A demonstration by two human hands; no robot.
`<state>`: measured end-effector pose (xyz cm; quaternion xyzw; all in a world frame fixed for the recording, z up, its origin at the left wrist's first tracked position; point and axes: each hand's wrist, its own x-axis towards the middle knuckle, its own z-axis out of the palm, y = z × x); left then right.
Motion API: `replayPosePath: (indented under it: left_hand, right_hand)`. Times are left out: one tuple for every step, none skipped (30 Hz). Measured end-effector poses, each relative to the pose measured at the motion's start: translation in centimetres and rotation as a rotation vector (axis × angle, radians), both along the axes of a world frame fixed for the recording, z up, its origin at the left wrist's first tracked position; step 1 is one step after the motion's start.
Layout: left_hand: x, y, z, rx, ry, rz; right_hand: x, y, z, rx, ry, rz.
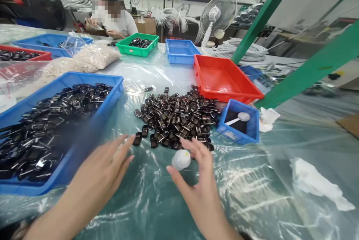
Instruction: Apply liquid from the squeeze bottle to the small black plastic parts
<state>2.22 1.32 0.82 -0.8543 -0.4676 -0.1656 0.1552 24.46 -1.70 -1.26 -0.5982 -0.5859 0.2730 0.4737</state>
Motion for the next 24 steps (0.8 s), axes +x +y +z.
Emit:
replayPosePath:
  left_hand:
    - [0.9,0.3,-0.8,-0.022,-0.002,0.008]
    - [1.5,0.6,-1.6,-0.043,-0.010,0.016]
    - [1.8,1.0,-2.3,-0.069,-0.020,0.017]
    - [2.0,1.3,-2.9,-0.101,-0.034,0.014]
    - [1.9,1.5,-3.3,-0.138,-0.050,0.005]
    - [1.6,1.5,-3.5,-0.177,-0.070,-0.008]
    - [1.3,1.5,-3.6,-0.218,-0.095,-0.024]
    - [0.9,1.4,-3.5,-0.259,-0.126,-0.040]
    - [0.6,1.3,-3.4,-0.301,-0.163,-0.054]
    - [0.3,1.1,-3.1,-0.345,-0.203,-0.068]
    - [0.1,0.9,-2.8,-0.388,-0.245,-0.078]
    - [0.0,0.6,-2.5,-0.431,-0.285,-0.083]
    - [-0.1,0.5,-2.1,-0.475,-0.321,-0.087]
    - [-0.1,0.3,-1.8,-0.516,-0.354,-0.089]
    - [-0.1,0.1,-1.5,-0.553,-0.385,-0.090]
    - [-0.1,0.0,-1.2,-0.585,-0.415,-0.088]
    - [-0.1,-0.2,-1.0,-0.614,-0.445,-0.084]
    - [-0.1,-0.3,-0.8,-0.640,-0.472,-0.080]
    - [-0.1,-0.5,-0.7,-0.665,-0.499,-0.076]
    - [-0.1,-0.6,-0.5,-0.693,-0.526,-0.073]
    - [-0.1,-0.8,-0.4,-0.724,-0.550,-0.072]
    - [-0.1,-0.9,-0.4,-0.754,-0.571,-0.073]
    - [-0.1,-1.0,-0.3,-0.784,-0.589,-0.074]
    - [-0.1,-1.0,-0.3,-0.812,-0.604,-0.069]
  right_hand:
    - [-0.1,0.0,-0.3,-0.104,0.007,0.036]
    - [-0.2,0.0,-0.6,-0.176,0.013,0.064]
    - [-0.3,0.0,-0.7,-0.214,0.017,0.082]
    - [-0.3,-0.1,-0.7,-0.230,0.015,0.091]
    - [-0.3,-0.1,-0.7,-0.237,0.014,0.096]
    - [-0.2,-0.1,-0.7,-0.245,0.018,0.100]
    - [-0.2,-0.1,-0.6,-0.251,0.025,0.101]
    - [-0.1,-0.1,-0.5,-0.255,0.033,0.098]
    - [-0.1,-0.1,-0.4,-0.258,0.041,0.091]
    - [0.0,0.0,-0.2,-0.260,0.051,0.082]
    - [0.1,0.0,-0.1,-0.257,0.063,0.073]
    - [0.2,0.0,0.1,-0.250,0.075,0.062]
    - [0.3,-0.1,0.3,-0.238,0.083,0.049]
    - [0.4,-0.1,0.4,-0.225,0.088,0.044]
    - [0.5,-0.2,0.6,-0.210,0.087,0.047]
    - [0.6,-0.3,0.7,-0.196,0.081,0.053]
    - [0.7,-0.3,0.9,-0.184,0.073,0.062]
    - [0.8,-0.4,0.9,-0.166,0.065,0.072]
    - [0.9,-0.4,1.0,-0.143,0.057,0.082]
    - [1.0,-0.4,1.0,-0.115,0.045,0.086]
    - [1.0,-0.5,0.9,-0.084,0.026,0.089]
    - [1.1,-0.5,0.9,-0.052,0.001,0.097]
    - [1.1,-0.6,0.8,-0.025,-0.028,0.111]
    - [1.1,-0.7,0.8,-0.008,-0.053,0.124]
